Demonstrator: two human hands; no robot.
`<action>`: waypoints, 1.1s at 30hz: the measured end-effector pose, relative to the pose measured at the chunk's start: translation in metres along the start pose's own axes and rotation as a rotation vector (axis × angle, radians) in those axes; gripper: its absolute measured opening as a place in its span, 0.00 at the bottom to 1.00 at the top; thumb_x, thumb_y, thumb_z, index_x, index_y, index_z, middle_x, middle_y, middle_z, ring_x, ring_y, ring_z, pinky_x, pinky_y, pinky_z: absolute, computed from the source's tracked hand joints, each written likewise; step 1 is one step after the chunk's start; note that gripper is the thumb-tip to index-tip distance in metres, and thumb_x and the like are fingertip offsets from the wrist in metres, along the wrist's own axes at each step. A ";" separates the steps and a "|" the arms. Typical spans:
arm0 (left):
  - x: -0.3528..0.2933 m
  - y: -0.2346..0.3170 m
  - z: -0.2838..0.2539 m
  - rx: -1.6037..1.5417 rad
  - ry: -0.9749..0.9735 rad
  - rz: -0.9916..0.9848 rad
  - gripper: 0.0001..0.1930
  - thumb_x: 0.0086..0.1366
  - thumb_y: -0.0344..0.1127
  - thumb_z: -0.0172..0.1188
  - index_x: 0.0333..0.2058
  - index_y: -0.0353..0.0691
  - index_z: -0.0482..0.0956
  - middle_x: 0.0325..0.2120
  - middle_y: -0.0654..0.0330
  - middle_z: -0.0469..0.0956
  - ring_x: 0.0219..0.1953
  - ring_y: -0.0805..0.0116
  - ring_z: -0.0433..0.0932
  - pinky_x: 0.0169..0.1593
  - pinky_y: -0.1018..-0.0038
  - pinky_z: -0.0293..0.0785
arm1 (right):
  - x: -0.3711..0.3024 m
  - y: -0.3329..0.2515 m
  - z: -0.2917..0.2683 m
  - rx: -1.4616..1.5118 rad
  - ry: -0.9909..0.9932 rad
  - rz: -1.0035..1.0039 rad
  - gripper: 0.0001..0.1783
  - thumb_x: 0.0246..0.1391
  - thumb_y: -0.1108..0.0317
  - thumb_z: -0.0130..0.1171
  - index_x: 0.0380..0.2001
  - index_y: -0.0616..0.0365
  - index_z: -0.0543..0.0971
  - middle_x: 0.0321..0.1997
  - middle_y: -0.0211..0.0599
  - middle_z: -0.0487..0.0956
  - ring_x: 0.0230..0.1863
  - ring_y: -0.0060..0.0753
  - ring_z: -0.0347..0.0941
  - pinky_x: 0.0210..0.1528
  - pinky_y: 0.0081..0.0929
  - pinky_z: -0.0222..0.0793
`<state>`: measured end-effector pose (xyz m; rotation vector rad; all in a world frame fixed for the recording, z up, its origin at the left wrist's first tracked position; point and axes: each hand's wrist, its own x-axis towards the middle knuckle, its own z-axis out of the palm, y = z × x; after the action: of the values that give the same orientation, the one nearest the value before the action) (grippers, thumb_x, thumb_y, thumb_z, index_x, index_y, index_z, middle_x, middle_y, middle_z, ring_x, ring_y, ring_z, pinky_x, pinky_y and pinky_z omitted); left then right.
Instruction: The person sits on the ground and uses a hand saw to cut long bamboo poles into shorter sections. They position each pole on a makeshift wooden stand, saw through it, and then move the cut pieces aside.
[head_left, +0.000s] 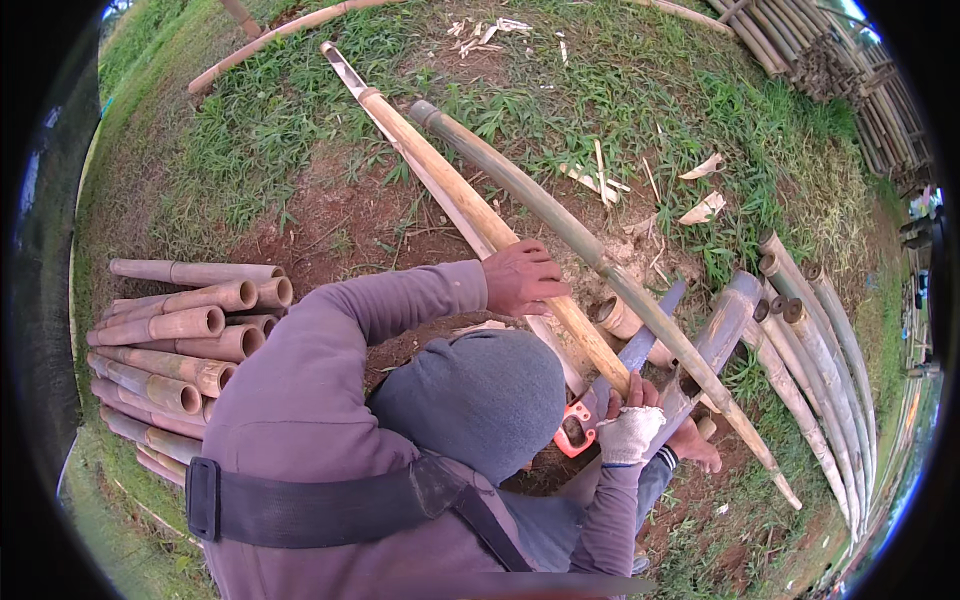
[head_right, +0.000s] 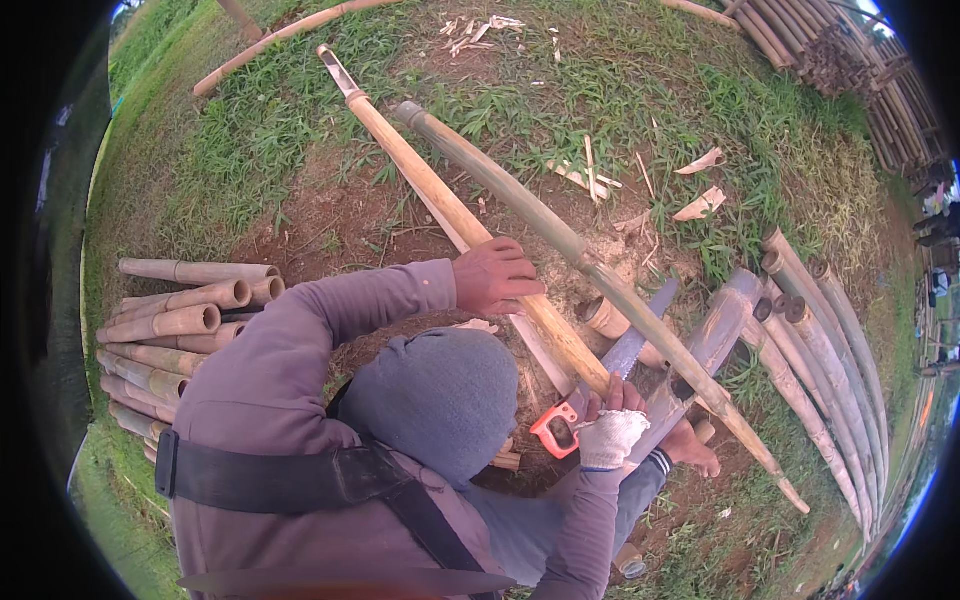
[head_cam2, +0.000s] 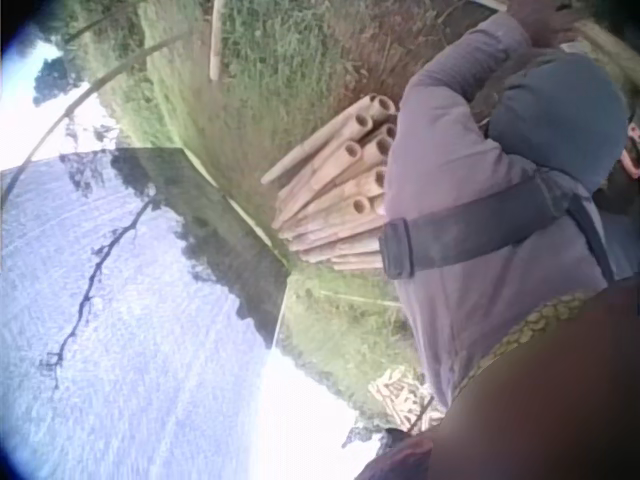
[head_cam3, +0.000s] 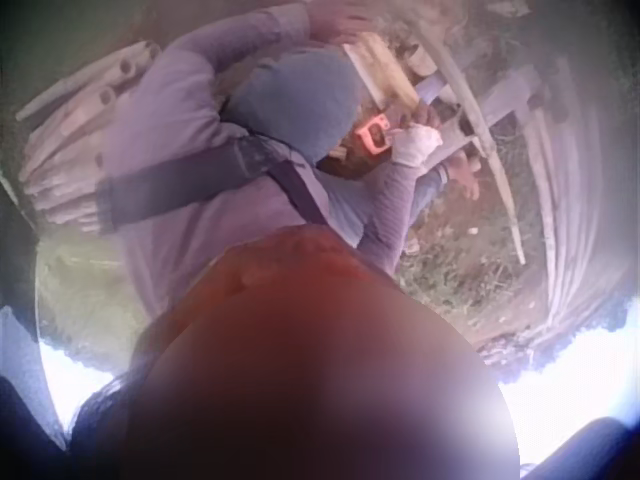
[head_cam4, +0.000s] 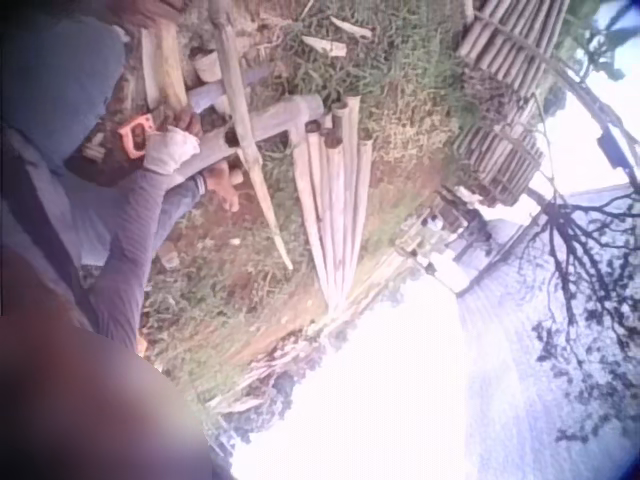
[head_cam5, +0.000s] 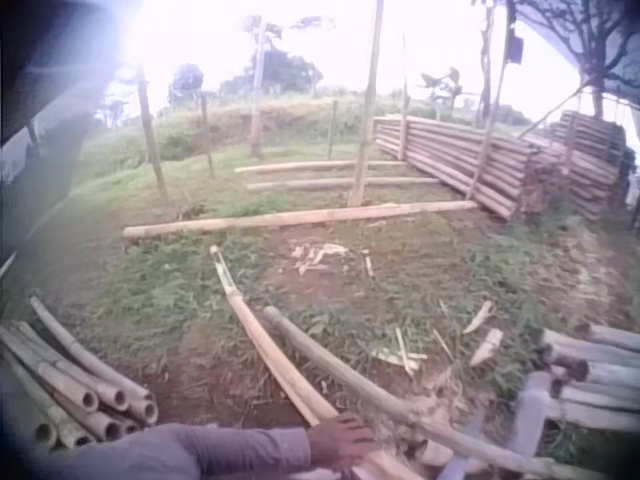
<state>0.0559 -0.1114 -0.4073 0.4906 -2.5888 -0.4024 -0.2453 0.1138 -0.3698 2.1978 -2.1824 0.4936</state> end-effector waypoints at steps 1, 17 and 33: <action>0.004 -0.001 0.002 0.016 0.025 -0.009 0.25 0.59 0.51 0.72 0.54 0.52 0.81 0.43 0.63 0.78 0.50 0.58 0.76 0.64 0.56 0.65 | 0.003 0.002 -0.003 0.004 -0.007 0.018 0.33 0.54 0.68 0.68 0.64 0.58 0.75 0.54 0.49 0.78 0.53 0.56 0.76 0.56 0.51 0.71; 0.056 0.001 0.050 -0.032 0.099 -0.111 0.25 0.61 0.53 0.71 0.55 0.53 0.82 0.47 0.64 0.79 0.54 0.61 0.76 0.69 0.54 0.61 | 0.041 0.065 -0.022 -0.001 -0.063 0.022 0.27 0.61 0.67 0.63 0.63 0.61 0.77 0.55 0.57 0.78 0.56 0.62 0.75 0.60 0.52 0.71; 0.042 -0.011 0.039 0.391 0.194 -0.208 0.17 0.60 0.33 0.62 0.48 0.56 0.81 0.48 0.68 0.81 0.54 0.68 0.81 0.67 0.54 0.63 | 0.053 0.094 -0.018 0.062 -0.109 -0.071 0.28 0.59 0.70 0.64 0.64 0.59 0.77 0.56 0.51 0.77 0.57 0.57 0.73 0.63 0.50 0.68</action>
<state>0.0052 -0.1313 -0.4276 0.8912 -2.4356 0.0894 -0.3416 0.0634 -0.3607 2.3791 -2.1582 0.4562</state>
